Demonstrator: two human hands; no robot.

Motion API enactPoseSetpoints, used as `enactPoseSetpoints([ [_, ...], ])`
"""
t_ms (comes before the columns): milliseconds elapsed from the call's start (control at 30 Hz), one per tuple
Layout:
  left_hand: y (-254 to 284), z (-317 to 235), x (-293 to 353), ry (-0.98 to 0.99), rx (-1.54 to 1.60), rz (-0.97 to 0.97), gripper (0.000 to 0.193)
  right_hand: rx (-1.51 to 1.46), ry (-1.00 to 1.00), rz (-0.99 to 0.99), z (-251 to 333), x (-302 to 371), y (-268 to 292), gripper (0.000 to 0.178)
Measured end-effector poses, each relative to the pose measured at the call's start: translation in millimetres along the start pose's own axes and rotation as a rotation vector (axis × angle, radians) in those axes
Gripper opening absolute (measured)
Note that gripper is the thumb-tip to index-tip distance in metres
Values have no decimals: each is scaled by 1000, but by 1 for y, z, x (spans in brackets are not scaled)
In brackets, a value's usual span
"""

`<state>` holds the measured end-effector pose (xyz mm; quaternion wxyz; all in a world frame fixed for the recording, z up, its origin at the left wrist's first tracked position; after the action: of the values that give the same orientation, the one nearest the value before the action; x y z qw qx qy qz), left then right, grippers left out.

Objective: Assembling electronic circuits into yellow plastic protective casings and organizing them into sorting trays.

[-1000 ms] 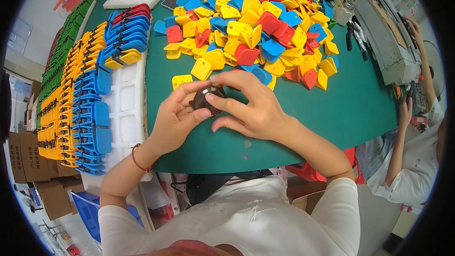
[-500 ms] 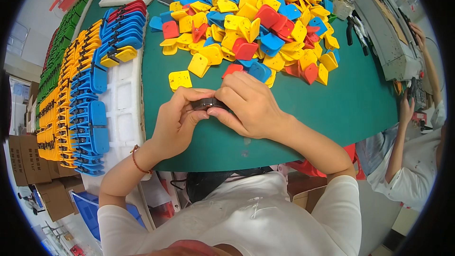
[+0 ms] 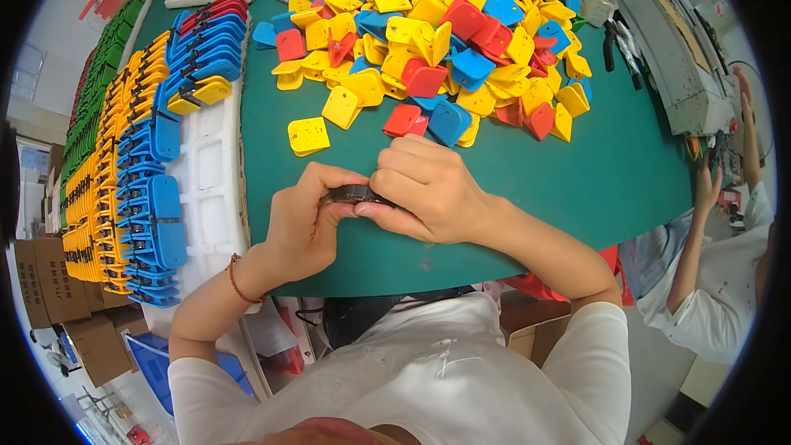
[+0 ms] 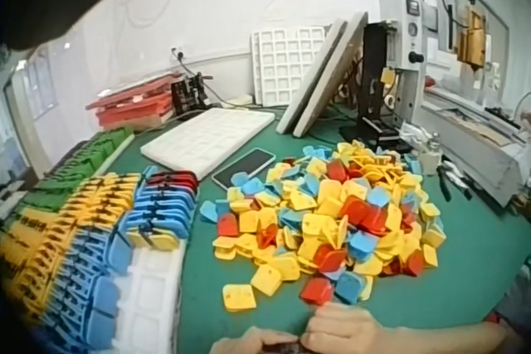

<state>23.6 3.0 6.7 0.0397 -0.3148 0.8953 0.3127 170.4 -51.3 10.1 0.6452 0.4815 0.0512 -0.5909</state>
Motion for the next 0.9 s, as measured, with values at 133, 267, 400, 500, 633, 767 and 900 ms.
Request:
enactPoseSetpoints([
  [133, 0, 2, 0, -15, 3, -5, 30, -27, -5, -10, -2, 0, 0, 23],
  [267, 0, -4, -3, -4, -35, -19, 28, -27, 0, -37, 0, 1, 5, 21],
  [400, -1, 3, -3, 25, -7, -29, 24, -16, 17, -51, -8, 5, -2, 22],
  [500, 0, 7, -1, 118, 85, 9, 20, -46, -39, -77, -8, 4, -2, 24],
  [633, -3, 4, 0, 85, 206, 38, 19, -41, -122, -76, -6, 8, 1, 27],
  [767, -5, 12, -1, 142, 286, 40, 21, -37, -133, -61, -6, 9, 3, 29],
  [900, -11, 12, -3, 319, 637, 152, 24, -366, -324, -2, -15, 11, 0, 36],
])
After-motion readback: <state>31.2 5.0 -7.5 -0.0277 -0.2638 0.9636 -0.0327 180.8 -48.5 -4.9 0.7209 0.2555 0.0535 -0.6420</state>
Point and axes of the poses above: each hand's wrist, its own x-axis away from the middle knuckle, its own y-axis out of the back of the hand, z = x × y, the point moved 4 cm from there along -x, towards the middle knuckle, and after that the axes turned 7 degrees about -x, right-handed, at the moved point
